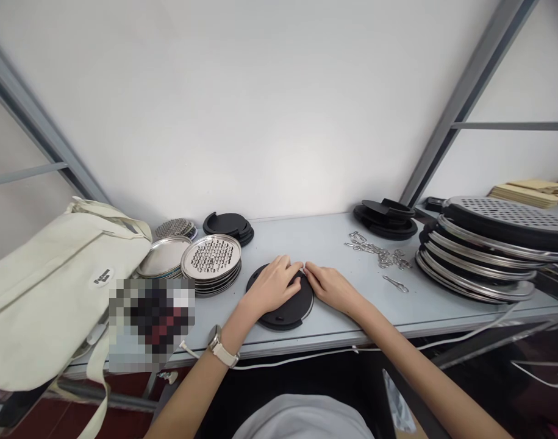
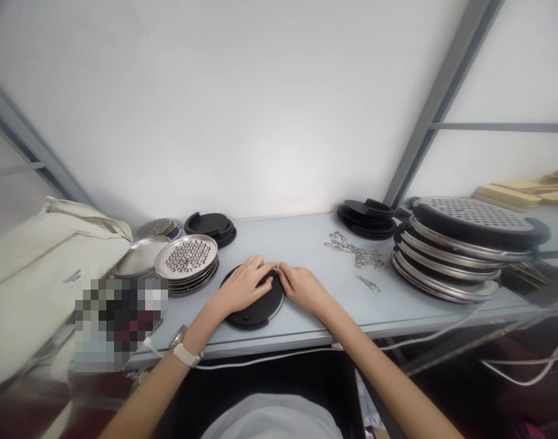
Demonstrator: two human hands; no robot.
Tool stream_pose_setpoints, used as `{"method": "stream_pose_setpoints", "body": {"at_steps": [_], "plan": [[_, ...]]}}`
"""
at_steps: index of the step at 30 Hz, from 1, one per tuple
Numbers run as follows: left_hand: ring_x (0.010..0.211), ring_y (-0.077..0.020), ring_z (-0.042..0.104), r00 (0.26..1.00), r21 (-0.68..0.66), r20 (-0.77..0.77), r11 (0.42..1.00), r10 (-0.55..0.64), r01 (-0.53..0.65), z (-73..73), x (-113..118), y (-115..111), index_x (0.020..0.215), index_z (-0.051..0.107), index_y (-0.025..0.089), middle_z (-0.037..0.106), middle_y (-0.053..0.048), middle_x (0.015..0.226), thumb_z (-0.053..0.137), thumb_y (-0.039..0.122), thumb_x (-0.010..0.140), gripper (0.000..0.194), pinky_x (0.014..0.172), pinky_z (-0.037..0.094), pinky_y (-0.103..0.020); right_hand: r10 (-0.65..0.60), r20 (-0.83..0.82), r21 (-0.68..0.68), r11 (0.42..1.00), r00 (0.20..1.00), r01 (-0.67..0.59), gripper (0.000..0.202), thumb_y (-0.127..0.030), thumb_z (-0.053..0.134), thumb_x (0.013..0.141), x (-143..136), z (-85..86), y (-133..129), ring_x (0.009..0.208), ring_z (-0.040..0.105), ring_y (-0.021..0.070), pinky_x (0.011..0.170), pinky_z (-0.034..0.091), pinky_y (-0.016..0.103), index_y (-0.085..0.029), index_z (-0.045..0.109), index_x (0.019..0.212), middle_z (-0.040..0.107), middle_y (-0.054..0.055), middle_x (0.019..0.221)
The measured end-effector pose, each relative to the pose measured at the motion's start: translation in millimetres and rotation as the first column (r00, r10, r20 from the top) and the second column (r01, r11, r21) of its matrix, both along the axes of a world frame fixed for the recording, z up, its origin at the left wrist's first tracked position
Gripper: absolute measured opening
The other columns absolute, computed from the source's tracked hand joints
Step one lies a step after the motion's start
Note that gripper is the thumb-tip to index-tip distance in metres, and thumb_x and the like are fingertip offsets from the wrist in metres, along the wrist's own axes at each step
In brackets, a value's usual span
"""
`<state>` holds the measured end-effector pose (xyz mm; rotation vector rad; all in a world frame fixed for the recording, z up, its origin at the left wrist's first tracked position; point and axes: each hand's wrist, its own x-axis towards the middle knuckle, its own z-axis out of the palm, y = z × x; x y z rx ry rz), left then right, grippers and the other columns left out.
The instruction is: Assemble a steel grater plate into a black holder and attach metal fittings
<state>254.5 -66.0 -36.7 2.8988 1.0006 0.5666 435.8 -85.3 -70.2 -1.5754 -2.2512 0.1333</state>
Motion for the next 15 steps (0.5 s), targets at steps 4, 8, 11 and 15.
{"method": "stream_pose_setpoints", "body": {"at_steps": [4,8,11,15], "plan": [[0.086,-0.0185,0.046,1.0,0.004,-0.004,1.0,-0.002,0.002,-0.3,-0.3,0.7,0.107,0.049,0.02,0.045,-0.004,0.087,0.039,0.027,0.091,0.02,0.076,0.041,-0.03,-0.007,-0.007,-0.016,1.0,1.0,0.007,0.025,-0.027,0.025,0.095,-0.3,0.4,0.0,0.057,0.054,0.0145,0.056,0.028,0.024,-0.02,0.048,0.089,0.06,0.001,0.066],[0.086,-0.0187,0.046,1.0,0.001,-0.006,1.0,-0.001,0.001,-0.9,-0.3,1.2,0.109,0.049,0.02,0.046,-0.004,0.088,0.038,0.027,0.092,0.022,0.076,0.041,-0.03,-0.026,-0.016,-0.024,0.999,1.0,0.026,0.026,-0.027,0.025,0.095,-0.7,0.9,-0.1,0.056,0.053,0.0141,0.055,0.027,0.024,-0.02,0.048,0.086,0.059,0.001,0.065],[0.086,-0.0188,0.046,1.0,-0.013,-0.002,1.0,-0.001,0.001,-1.4,-0.3,1.3,0.11,0.049,0.02,0.046,-0.004,0.088,0.037,0.028,0.092,0.023,0.076,0.041,-0.031,-0.033,-0.036,-0.021,0.999,0.999,0.032,0.027,-0.028,0.025,0.095,-0.7,1.0,-0.3,0.055,0.053,0.0136,0.055,0.027,0.024,-0.02,0.048,0.083,0.058,0.001,0.064],[0.086,-0.019,0.047,1.0,-0.017,-0.001,1.0,0.001,-0.001,-1.9,-0.5,1.9,0.111,0.049,0.02,0.046,-0.005,0.088,0.037,0.028,0.092,0.024,0.076,0.042,-0.031,-0.034,-0.06,-0.02,0.999,0.998,0.033,0.029,-0.029,0.025,0.095,0.0,0.4,-0.1,0.053,0.05,0.0126,0.054,0.026,0.023,-0.02,0.047,0.078,0.056,0.0,0.062]]}}
